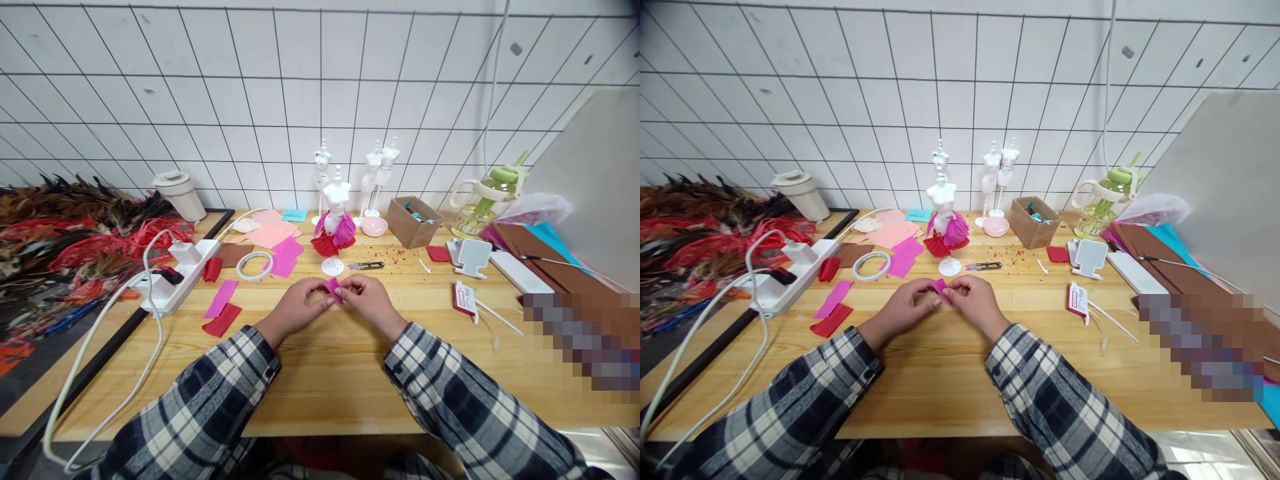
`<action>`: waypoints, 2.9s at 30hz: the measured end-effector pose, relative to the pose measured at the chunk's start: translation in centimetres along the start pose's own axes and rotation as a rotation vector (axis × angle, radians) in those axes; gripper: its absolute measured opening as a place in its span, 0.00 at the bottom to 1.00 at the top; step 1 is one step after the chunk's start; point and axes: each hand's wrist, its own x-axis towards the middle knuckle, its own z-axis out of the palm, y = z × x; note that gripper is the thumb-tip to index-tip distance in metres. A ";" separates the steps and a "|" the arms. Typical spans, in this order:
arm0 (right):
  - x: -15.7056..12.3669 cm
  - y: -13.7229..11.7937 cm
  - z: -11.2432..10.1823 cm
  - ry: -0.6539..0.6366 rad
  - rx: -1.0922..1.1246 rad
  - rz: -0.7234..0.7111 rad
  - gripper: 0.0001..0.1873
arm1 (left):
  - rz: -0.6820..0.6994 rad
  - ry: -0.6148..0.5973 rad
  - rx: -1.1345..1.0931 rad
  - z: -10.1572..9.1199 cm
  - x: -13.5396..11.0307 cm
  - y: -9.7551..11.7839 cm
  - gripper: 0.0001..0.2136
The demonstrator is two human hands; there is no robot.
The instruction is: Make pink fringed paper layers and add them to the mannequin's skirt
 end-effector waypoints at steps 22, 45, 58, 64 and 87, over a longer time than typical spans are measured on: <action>-0.3 0.1 0.3 -0.075 -0.109 -0.066 0.07 | -0.213 -0.016 -0.451 1.2 -0.2 0.8 0.16; -0.1 0.2 1.2 -0.107 0.139 -0.002 0.09 | -0.256 0.304 -0.308 1.1 0.1 0.1 0.13; 0.4 1.1 0.9 -0.096 0.317 0.003 0.10 | -0.362 0.149 -0.674 1.6 0.5 -0.1 0.24; 1.1 2.0 -0.1 -0.040 0.291 0.009 0.13 | -0.422 0.203 -0.729 0.8 0.6 -1.0 0.21; 0.1 0.1 -0.3 -0.139 0.663 0.206 0.25 | -0.375 0.177 -0.763 0.4 0.5 -1.3 0.20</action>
